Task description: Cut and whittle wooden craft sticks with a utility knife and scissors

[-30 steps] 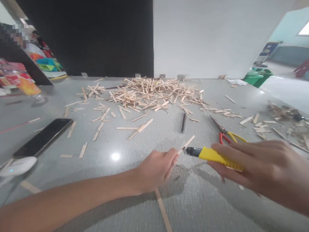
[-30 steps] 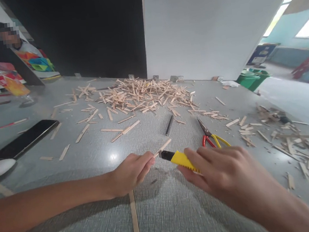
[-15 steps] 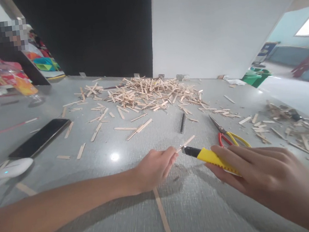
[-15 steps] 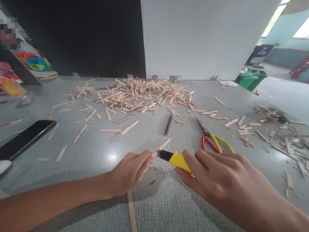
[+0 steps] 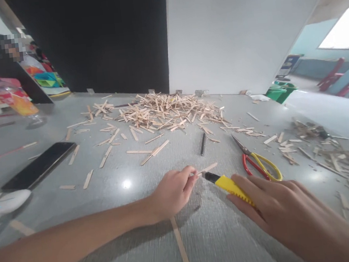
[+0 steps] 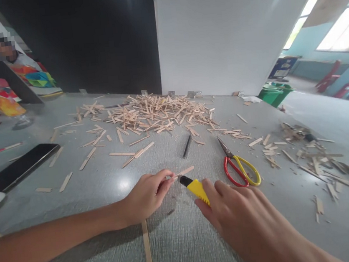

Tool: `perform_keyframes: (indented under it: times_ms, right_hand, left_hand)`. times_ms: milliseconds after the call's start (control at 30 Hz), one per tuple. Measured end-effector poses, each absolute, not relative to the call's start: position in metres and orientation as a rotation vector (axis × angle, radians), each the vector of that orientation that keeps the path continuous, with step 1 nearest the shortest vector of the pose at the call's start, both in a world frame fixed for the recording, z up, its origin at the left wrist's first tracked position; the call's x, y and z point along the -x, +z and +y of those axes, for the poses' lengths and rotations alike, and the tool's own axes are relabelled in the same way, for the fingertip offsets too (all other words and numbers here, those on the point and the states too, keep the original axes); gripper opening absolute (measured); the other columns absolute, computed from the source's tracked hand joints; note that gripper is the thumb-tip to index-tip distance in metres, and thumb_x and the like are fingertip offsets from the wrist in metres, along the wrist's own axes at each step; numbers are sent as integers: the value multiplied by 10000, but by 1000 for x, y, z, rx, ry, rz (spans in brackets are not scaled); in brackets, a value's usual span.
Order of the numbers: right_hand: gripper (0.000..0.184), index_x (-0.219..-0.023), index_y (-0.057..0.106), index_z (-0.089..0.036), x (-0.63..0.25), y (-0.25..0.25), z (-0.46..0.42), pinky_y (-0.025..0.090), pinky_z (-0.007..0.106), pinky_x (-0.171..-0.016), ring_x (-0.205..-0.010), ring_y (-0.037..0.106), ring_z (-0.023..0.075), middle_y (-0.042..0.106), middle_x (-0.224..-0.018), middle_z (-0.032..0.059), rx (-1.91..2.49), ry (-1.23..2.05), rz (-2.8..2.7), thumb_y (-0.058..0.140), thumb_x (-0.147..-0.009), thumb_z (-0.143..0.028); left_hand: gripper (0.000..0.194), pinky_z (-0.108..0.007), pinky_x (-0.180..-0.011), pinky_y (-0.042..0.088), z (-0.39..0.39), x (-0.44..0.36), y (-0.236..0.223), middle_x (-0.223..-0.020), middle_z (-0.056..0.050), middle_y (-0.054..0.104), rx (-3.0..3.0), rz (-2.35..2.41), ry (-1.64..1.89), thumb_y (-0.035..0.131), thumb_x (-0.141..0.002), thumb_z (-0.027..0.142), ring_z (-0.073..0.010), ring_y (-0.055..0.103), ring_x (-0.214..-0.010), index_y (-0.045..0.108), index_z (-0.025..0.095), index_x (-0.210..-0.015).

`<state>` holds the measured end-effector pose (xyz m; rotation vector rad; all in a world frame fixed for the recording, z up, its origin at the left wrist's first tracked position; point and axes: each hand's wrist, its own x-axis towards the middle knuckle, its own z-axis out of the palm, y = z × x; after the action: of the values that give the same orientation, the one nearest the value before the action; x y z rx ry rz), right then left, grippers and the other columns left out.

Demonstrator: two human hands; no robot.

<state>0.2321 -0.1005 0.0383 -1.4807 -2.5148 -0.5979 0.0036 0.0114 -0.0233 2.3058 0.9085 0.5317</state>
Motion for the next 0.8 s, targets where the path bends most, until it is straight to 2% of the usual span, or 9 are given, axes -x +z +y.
perform_keyframes:
  times_ms: [100, 267, 333, 400, 467, 567, 700, 800]
  right_hand:
    - [536, -934, 664, -232, -233, 34, -102, 318, 389, -404, -442, 660, 217, 698, -700, 26, 1572, -475, -2481, 194, -1155, -363]
    - [406, -876, 655, -272, -239, 47, -95, 443, 338, -522, -590, 719, 197, 731, -738, -7, 1683, -53, -2459, 399, -1124, -467]
    - [397, -854, 649, -273, -236, 45, -99, 409, 344, -462, -539, 718, 208, 704, -664, -19, 1700, -154, -2434, 417, -1114, -463]
    - [429, -914, 671, -255, -231, 36, -110, 377, 354, -404, -475, 697, 201, 690, -647, -4, 1681, -361, -2396, 330, -1131, -399]
    - [456, -1056, 704, -227, -226, 25, -122, 387, 343, -388, -465, 684, 171, 760, -804, 47, 1629, -519, -2441, 257, -1128, -279]
    - [450, -1101, 717, -228, -223, 16, -133, 382, 337, -345, -438, 661, 156, 799, -952, 86, 1560, -634, -2515, 267, -1103, -221]
    - [433, -971, 721, -249, -226, 24, -128, 464, 340, -326, -456, 710, 211, 787, -779, 44, 1557, -618, -2434, 309, -1101, -284]
    - [376, -956, 727, -272, -230, 27, -126, 503, 317, -327, -469, 731, 227, 772, -708, 17, 1612, -589, -2391, 373, -1081, -306]
  left_hand:
    - [414, -268, -540, 280, 13, -4, -24, -582, 44, 508, -2312, 904, 524, 366, -1107, 368, -113, 450, -497, 618, 173, -843]
    - [367, -266, -569, 277, 14, -5, -22, -589, 42, 532, -2316, 891, 525, 400, -1085, 306, -111, 480, -517, 608, 180, -810]
    - [369, -272, -571, 262, 13, -5, -22, -583, 41, 526, -2325, 891, 522, 403, -1081, 301, -111, 470, -514, 596, 181, -790]
    - [381, -279, -573, 246, 12, -6, -24, -577, 42, 519, -2340, 886, 515, 397, -1085, 311, -111, 449, -507, 583, 184, -778]
    - [403, -283, -575, 236, 11, -6, -26, -586, 40, 517, -2357, 874, 510, 390, -1093, 336, -110, 423, -510, 561, 187, -760]
    - [424, -284, -575, 225, 10, -6, -28, -595, 40, 502, -2382, 854, 506, 383, -1098, 359, -111, 383, -518, 522, 192, -734]
    - [397, -285, -579, 227, 11, -5, -30, -610, 32, 534, -2411, 839, 487, 388, -1089, 321, -117, 400, -532, 524, 193, -739]
    - [374, -284, -581, 235, 12, -5, -31, -622, 24, 565, -2432, 829, 462, 396, -1083, 296, -122, 438, -545, 552, 191, -759]
